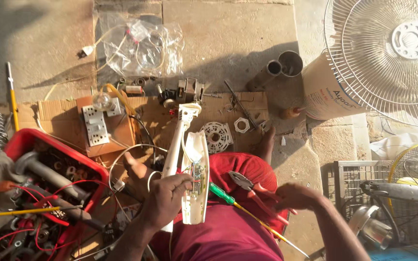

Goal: The person disassembles a white plastic housing, then uses a screwdriver and pliers to adjust and connect wires on an internal circuit board. The person repeatedly manipulates the wires and components within the housing.

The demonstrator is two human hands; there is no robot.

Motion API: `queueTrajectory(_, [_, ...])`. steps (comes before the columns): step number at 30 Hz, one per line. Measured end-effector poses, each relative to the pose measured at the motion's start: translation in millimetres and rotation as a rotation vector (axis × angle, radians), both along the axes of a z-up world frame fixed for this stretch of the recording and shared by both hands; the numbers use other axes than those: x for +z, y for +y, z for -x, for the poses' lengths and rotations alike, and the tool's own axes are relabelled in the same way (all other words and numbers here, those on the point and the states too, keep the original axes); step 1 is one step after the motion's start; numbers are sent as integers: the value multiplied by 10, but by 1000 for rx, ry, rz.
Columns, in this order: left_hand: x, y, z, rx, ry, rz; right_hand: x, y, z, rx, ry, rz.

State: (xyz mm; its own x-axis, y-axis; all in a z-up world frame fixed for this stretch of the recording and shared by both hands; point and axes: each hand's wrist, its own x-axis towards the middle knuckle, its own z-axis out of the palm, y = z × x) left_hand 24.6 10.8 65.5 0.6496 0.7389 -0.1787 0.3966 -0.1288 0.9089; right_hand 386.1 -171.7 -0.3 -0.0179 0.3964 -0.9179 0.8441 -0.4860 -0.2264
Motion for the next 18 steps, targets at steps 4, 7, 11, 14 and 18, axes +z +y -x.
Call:
queueTrajectory(4, [-91,-64,-74,-83,55,120,266,480,232,-278,144,-856])
queueTrajectory(7, [-85,-90,-131,-90,22,25,362,795,921,-330,614,-1032])
queueTrajectory(11, [-48,-89,-113,-108,26,-169,450,1013,1479,-300,729,-1121])
queueTrajectory(14, [-41,-76,-135,-63,68,43,444,1028,1473,-317,698,-1169])
queueTrajectory(18, [6,-85,-169,-33,120,12,406,1012,1391,-312,592,-1049])
